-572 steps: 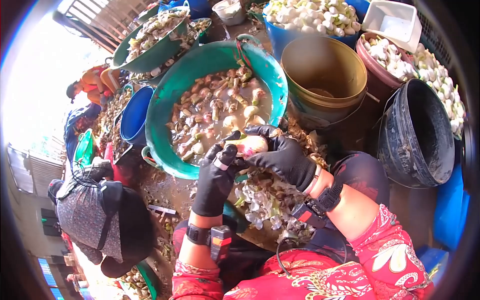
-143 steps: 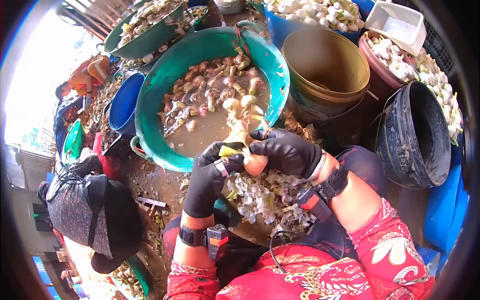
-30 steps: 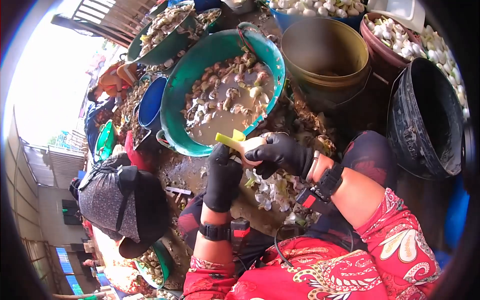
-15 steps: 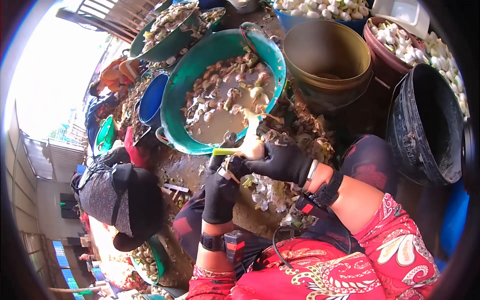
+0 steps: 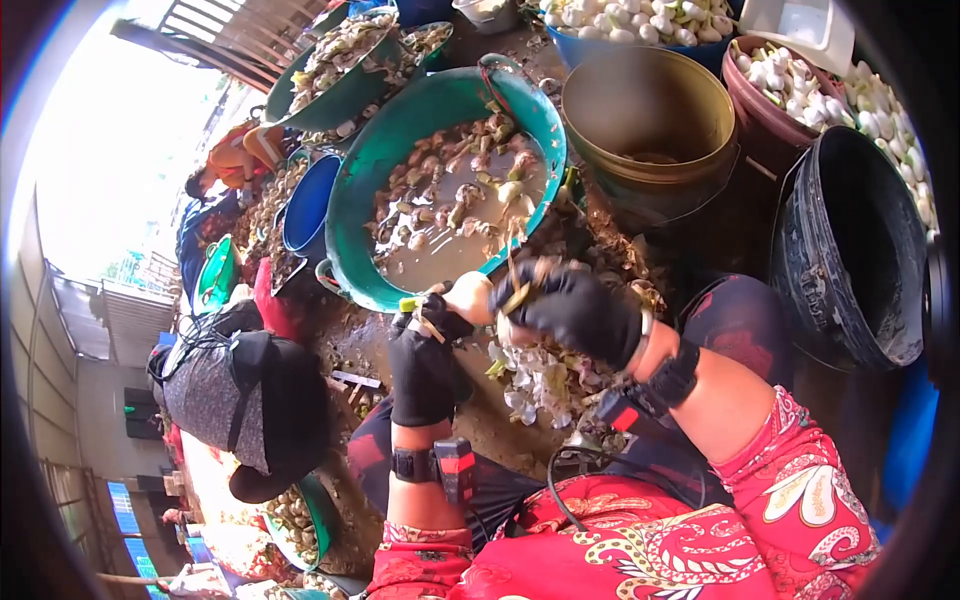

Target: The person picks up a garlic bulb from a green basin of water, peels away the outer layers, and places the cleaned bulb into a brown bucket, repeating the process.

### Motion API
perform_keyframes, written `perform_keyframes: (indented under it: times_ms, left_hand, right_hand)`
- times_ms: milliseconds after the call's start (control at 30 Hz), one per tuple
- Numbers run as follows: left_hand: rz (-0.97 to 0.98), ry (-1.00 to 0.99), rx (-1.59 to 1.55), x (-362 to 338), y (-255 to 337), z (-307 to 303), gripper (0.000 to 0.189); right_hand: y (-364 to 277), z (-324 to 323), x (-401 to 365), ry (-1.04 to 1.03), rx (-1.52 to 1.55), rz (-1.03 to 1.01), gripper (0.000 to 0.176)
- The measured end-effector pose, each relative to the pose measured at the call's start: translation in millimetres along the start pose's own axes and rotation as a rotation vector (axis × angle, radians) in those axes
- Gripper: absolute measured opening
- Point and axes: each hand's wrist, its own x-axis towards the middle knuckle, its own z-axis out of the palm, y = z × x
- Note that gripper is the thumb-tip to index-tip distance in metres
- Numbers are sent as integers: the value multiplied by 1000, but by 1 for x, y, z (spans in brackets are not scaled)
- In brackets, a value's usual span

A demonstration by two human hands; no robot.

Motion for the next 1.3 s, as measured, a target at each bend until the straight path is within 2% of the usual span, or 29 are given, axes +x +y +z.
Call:
perform_keyframes:
  times_ms: [33,67,133,167,200,233,267,300,333,400,467,500,533,600,633,700,733,800,833,900,933,1000,1033,1067,1133,1233,1267,1300]
  left_hand:
    - [-106,36,-197,-2,-4,-2,23]
    - [-206,71,-398,0,-3,-3,25]
    - [-39,133,-162,-3,-1,-1,23]
    - [-39,130,-161,-4,-2,-1,23]
    - [126,130,61,-3,-3,-1,22]
    - [289,127,279,-3,-4,-1,22]
    - [289,126,272,-3,0,0,22]
    - [264,63,142,-2,9,-2,22]
    - [238,-3,15,-2,13,-2,21]
    - [209,-74,-26,-2,14,1,21]
    - [-277,-63,-785,-3,18,7,22]
    - [-172,-61,-696,-3,15,8,23]
    - [-173,-65,-696,-2,17,8,23]
    - [-323,-73,-659,1,26,5,24]
    - [-324,-73,-660,3,31,4,24]
    - [-181,-61,-484,6,38,3,24]
    - [-182,-61,-485,7,35,3,24]
    - [-6,-123,-141,7,25,1,26]
    - [-10,-120,-142,5,24,3,26]
    - [-209,-72,-516,1,24,4,23]
    - [-206,-63,-510,0,18,3,23]
    - [-205,-39,-393,0,8,2,21]
    - [-228,19,-606,-2,8,6,24]
    - [-223,26,-602,-1,6,5,24]
    - [61,12,-144,2,1,6,27]
    - [19,-69,-201,10,2,9,29]
    - [2,-108,-231,16,2,11,30]
    - [24,-43,-109,25,2,14,30]
  right_hand:
    - [9,9,-6,-46,-121,-107,15]
    - [14,10,-7,-179,-184,25,11]
    - [19,2,-7,-355,-644,236,19]
    - [19,1,-13,-308,-720,317,29]
    - [19,0,-10,-305,-721,314,29]
    - [18,-4,-6,-89,-658,278,20]
    - [16,-9,-2,125,-593,244,11]
    - [3,-9,0,281,-361,296,12]
    - [15,-21,1,247,-257,56,20]
    - [-2,-10,-1,253,8,49,19]
    - [4,-9,1,237,-48,-1,20]
    - [6,-9,1,211,-106,-55,22]
    - [6,-11,0,215,-106,-54,22]
    - [0,-14,-1,268,-633,-290,21]
    - [-4,-14,-1,268,-633,-289,21]
    - [-13,-13,-1,216,-942,-400,20]
    - [-13,-13,-1,216,-942,-398,20]
    - [-12,-12,-1,164,-909,-370,15]
    - [-11,-12,-1,160,-908,-369,15]
    - [-8,-10,-2,114,-1059,-173,17]
    - [-10,-7,-3,107,-1056,-183,17]
    - [-16,-3,-12,103,-1178,-39,19]
    - [-4,-10,-12,-5,-1314,46,24]
    - [-8,-8,-9,-93,-1351,281,26]
    - [-20,-4,-9,-80,-1272,409,26]
    - [-20,-8,-7,-159,-1221,374,24]
    - [-11,-13,-6,-318,-1253,426,26]
    - [0,-14,-7,-367,-1251,439,27]
